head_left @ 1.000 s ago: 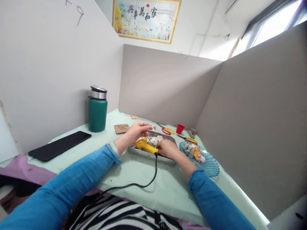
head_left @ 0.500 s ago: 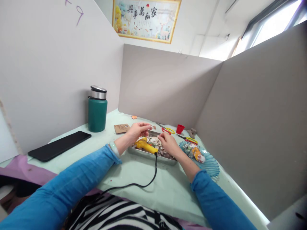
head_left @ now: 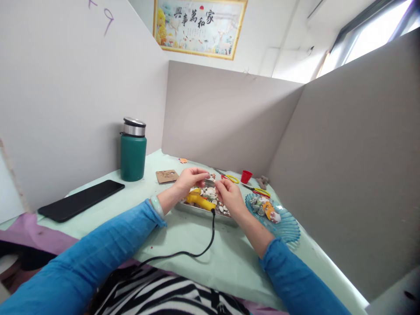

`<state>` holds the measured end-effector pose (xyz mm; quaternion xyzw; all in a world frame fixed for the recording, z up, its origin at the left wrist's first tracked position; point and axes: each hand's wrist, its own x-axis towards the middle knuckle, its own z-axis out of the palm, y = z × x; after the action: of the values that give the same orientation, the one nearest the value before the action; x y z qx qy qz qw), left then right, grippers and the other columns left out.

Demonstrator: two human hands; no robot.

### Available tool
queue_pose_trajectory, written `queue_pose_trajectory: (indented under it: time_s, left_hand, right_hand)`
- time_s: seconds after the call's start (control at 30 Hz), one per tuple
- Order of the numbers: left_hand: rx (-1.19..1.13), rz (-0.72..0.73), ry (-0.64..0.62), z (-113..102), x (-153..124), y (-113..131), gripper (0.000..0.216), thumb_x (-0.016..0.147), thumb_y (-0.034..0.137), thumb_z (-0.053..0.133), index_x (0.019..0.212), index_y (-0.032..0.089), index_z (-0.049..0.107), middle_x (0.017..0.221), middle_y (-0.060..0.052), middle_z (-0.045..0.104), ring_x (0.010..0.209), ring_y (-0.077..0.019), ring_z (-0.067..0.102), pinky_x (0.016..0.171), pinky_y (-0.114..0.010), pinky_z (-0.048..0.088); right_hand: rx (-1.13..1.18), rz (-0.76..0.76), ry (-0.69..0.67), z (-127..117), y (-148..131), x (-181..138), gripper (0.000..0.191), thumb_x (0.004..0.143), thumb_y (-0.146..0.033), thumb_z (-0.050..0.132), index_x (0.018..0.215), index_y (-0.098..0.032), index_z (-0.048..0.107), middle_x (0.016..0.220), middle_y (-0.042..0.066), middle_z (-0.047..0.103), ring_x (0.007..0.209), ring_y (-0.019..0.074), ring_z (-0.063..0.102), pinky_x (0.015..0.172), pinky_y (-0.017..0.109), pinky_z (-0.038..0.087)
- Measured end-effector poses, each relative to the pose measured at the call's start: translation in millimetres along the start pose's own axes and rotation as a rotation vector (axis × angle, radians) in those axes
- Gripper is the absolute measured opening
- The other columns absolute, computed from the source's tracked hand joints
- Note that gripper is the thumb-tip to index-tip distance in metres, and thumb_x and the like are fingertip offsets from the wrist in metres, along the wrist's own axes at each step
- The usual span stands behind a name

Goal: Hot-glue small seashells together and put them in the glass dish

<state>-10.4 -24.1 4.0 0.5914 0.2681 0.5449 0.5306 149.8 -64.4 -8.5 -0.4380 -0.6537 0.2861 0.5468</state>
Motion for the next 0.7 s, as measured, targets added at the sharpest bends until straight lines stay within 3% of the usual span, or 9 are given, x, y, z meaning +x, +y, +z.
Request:
queue_pose_trajectory:
  time_s: [0.3,0.7]
  left_hand:
    - [0.019,-0.01,0.002,5,-6,2,0.024,0.062,0.027,0.074,0.077,0.01,0.065,0.063,-0.004,0.062,0.049,-0.0085,0.052,0.051,-0.023,0.042]
    - [0.02,-0.038,-0.003,8,-7,0,0.024,0.063,0.026,0.074,0.078,0.01,0.065,0.059,-0.002,0.06,0.05,-0.0093,0.053,0.054,-0.024,0.044]
  right_hand:
    - [-0.207,-0.15,0.146,1,0,-6,0.027,0.08,-0.042,0.052,0.075,-0.017,0.058,0.062,0.0,0.058,0.057,0.0126,0.052,0.057,0.023,0.04]
    - [-0.494,-0.262,0.267,6,-1,-10,0.026,0.085,-0.04,0.048,0.074,-0.018,0.059,0.066,0.0,0.062,0.058,0.0119,0.053,0.058,0.023,0.036]
